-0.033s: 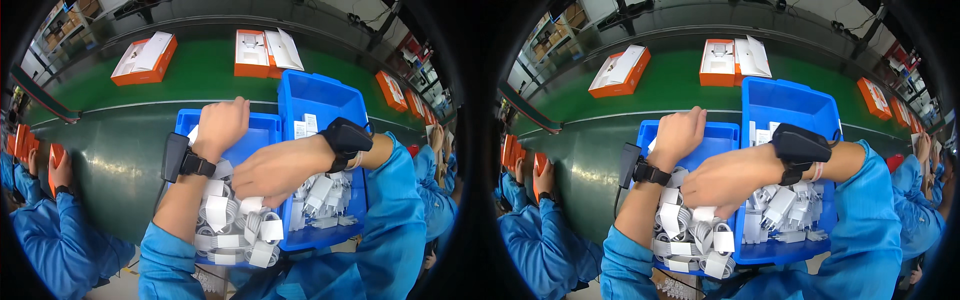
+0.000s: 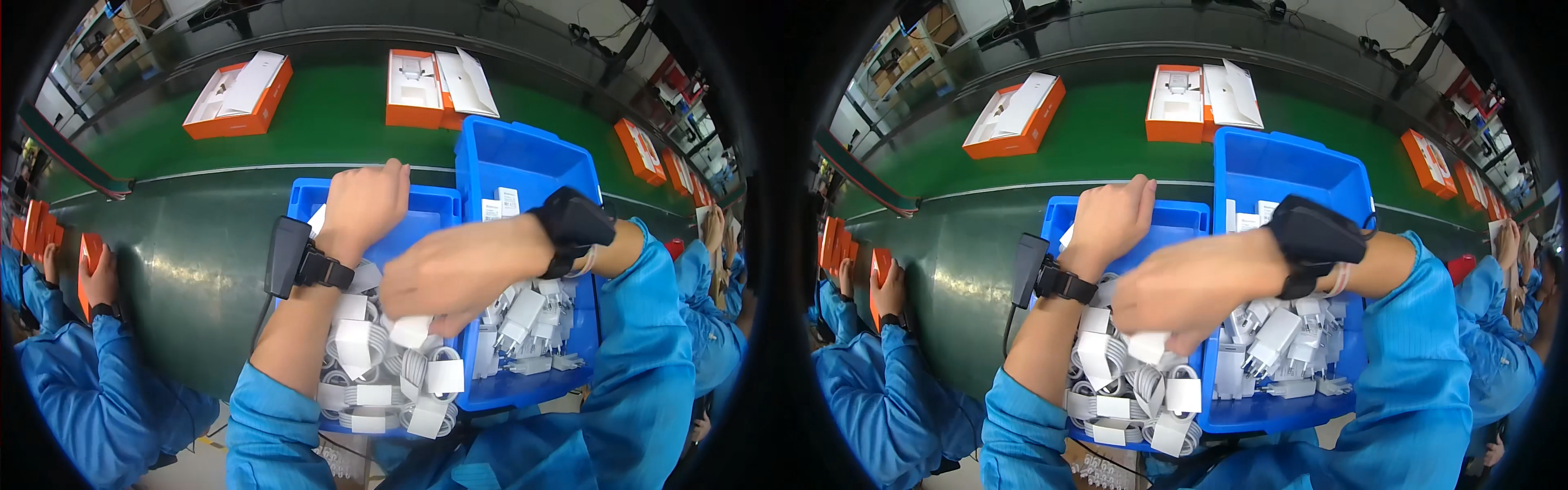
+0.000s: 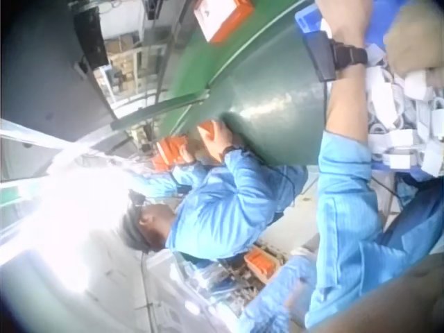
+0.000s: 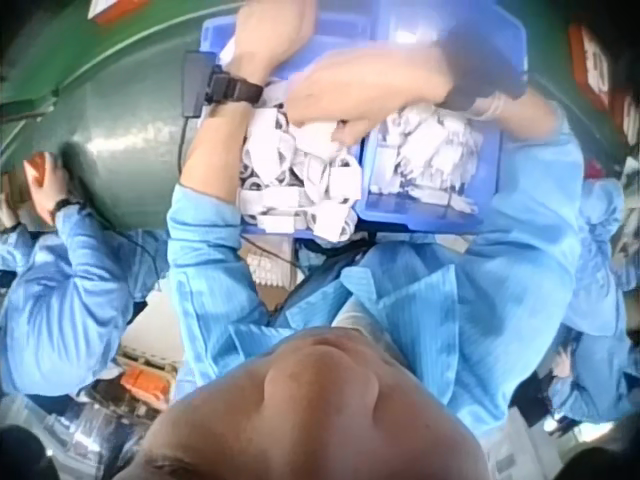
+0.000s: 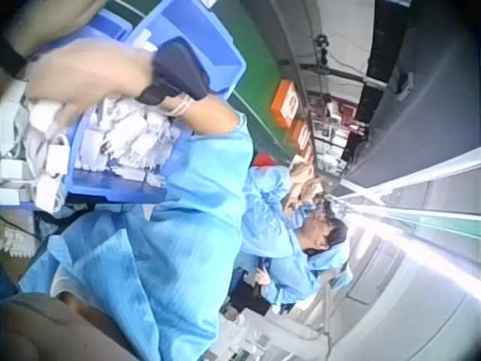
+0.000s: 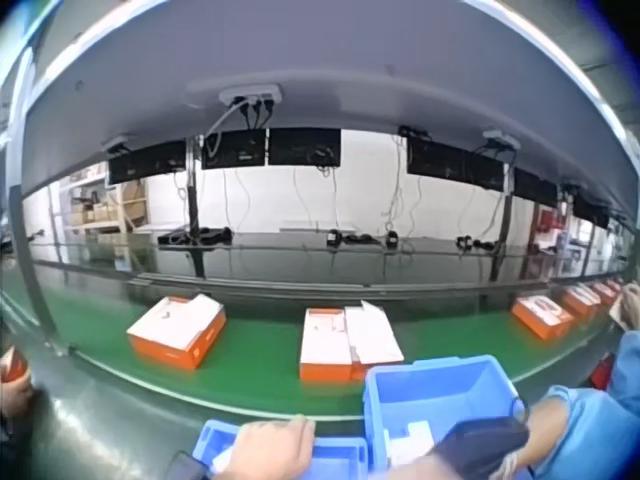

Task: Picking up power adapters and cables from a bin and placing them into orange packaging boxes on a conveyor belt.

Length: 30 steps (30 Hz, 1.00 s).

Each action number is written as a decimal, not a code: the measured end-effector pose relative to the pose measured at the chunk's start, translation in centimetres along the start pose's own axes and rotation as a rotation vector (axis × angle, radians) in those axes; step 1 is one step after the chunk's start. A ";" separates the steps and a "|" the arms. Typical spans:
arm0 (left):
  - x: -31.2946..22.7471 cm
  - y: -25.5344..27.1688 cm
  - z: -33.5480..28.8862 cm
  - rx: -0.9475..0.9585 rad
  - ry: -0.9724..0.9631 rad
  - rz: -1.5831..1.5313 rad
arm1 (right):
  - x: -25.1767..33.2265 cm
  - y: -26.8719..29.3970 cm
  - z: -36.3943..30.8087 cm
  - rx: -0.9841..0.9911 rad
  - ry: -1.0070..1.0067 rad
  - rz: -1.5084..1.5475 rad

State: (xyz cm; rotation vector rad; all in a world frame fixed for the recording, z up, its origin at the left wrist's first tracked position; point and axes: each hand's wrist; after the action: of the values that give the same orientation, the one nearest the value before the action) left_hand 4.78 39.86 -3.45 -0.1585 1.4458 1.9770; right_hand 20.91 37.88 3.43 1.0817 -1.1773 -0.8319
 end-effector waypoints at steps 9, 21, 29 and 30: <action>-0.3 0.0 0.1 0.013 0.001 0.022 | -14.6 8.9 -6.3 -0.155 -0.931 -0.447; 0.4 -0.1 -0.3 -0.033 -0.048 0.009 | -20.3 7.1 -8.5 0.085 -1.108 -0.403; 0.2 0.0 -0.2 -0.071 -0.073 0.017 | -22.4 5.1 -10.7 0.089 -1.096 -0.307; 0.2 0.0 -0.3 -0.080 -0.081 0.022 | -22.4 4.8 -10.9 0.089 -1.098 -0.306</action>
State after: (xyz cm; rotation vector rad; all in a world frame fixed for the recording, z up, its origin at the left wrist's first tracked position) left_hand 4.56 39.71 -3.66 -0.0970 1.3232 2.0364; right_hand 26.59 62.51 1.03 0.8687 -1.9754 -1.7411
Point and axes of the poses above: each hand's wrist, its own z-axis towards the middle knuckle, its own y-axis out of the back of the hand, x = y × z, and after that the axes turned 11 degrees about -z, right-handed
